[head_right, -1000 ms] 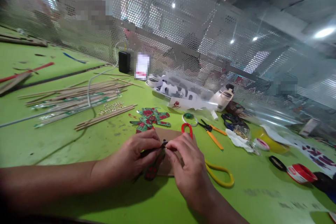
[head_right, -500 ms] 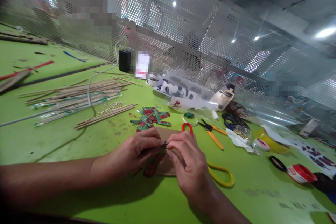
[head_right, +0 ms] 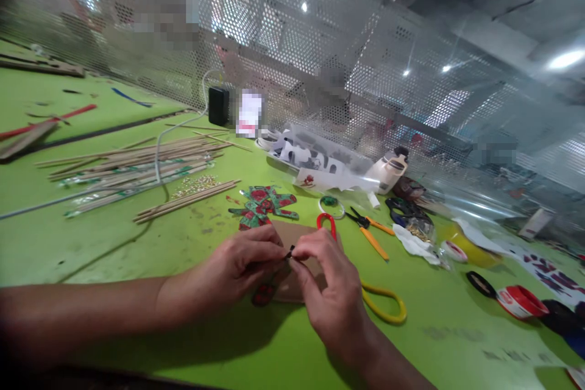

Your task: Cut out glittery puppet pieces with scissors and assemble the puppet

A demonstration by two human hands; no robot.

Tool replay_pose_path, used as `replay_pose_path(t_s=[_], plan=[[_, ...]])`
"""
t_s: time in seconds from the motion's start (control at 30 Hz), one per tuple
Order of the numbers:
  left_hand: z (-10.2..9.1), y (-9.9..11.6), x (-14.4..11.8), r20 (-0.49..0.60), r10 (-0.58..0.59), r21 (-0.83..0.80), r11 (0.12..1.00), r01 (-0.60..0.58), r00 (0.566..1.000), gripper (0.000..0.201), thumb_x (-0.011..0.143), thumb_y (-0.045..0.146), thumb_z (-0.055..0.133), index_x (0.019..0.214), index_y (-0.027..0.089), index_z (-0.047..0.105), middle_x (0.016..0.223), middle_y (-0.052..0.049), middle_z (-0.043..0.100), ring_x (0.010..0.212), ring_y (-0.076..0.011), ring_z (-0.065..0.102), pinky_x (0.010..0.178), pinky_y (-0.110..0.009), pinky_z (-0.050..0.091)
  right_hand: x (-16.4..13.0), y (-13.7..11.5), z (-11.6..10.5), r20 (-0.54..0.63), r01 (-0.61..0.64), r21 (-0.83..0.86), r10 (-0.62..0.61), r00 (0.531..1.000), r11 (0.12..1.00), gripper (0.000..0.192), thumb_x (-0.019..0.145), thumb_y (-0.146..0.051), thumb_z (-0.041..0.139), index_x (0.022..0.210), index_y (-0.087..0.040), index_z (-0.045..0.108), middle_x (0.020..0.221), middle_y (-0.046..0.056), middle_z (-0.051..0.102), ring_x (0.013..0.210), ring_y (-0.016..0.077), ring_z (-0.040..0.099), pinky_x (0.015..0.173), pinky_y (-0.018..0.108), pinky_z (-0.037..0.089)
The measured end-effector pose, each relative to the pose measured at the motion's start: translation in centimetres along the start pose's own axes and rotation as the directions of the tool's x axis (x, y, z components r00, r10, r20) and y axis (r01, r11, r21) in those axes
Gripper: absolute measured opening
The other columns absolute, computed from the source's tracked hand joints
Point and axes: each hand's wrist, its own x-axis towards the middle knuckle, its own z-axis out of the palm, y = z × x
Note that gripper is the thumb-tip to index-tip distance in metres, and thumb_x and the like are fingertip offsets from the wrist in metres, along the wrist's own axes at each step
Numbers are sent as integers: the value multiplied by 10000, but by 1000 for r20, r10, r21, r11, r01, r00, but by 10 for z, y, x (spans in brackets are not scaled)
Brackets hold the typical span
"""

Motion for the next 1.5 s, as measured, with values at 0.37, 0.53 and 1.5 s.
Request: replay_pose_path(t_s=[0.37,0.53,1.5], plan=[[0,0,2,4,23,8,1000,-23,1000,274,956,182,517,811,136,745,819,-99,666,796,-181,604,698,-268,492,10,-3,-14,117,-265,160,248,962,951,24,893,-194,701,873,-203,690,825,23,664,761,161,635,685,266,517],[0,1,1,-31,9,-5,1000,-9,999,251,938,187,536,874,144,774,848,-117,701,830,-204,623,739,-307,515,11,-2,-11,64,-129,120,122,991,984,77,892,-124,680,869,-198,683,825,33,667,801,171,647,725,286,526],[-12,1,18,54,-629,-776,463,429,776,410,684,331,895,971,124,688,863,-61,748,695,-142,657,637,-252,488,11,2,-3,124,-390,347,371,920,853,62,828,-256,779,800,-210,749,820,19,670,774,166,632,696,298,530]])
